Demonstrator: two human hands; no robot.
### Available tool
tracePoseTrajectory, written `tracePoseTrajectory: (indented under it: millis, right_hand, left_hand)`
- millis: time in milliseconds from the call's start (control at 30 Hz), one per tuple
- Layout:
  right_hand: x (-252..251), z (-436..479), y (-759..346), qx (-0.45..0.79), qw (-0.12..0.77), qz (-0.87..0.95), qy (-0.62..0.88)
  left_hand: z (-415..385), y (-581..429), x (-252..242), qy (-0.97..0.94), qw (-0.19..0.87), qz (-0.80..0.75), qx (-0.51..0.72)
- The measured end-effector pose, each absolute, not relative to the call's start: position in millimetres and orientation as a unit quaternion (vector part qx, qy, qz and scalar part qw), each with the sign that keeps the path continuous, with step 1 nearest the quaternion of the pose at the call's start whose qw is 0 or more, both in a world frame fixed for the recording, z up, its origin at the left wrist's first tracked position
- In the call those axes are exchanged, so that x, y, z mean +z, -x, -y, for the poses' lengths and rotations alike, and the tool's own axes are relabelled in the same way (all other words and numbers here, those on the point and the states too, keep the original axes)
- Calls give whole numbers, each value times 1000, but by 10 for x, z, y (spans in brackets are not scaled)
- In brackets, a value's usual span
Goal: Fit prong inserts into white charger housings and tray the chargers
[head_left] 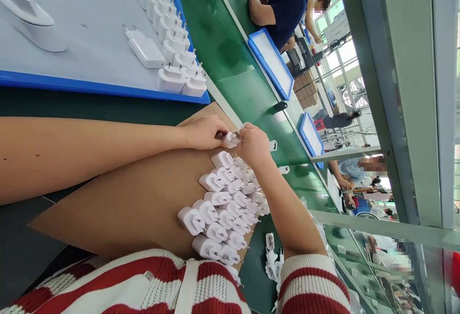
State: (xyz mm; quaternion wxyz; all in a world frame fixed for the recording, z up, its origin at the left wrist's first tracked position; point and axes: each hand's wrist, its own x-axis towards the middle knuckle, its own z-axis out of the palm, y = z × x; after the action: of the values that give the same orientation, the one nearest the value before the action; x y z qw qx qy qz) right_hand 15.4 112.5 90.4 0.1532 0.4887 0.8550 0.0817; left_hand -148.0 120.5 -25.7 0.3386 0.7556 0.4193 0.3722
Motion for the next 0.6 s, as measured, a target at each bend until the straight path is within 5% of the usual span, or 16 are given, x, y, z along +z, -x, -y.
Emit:
tracePoseTrajectory:
  millis: [600]
  right_hand:
    - [918,-1127,-172,83,172,-844,-502]
  left_hand:
    - [-1175,1469,-201,-758,362,-408,358]
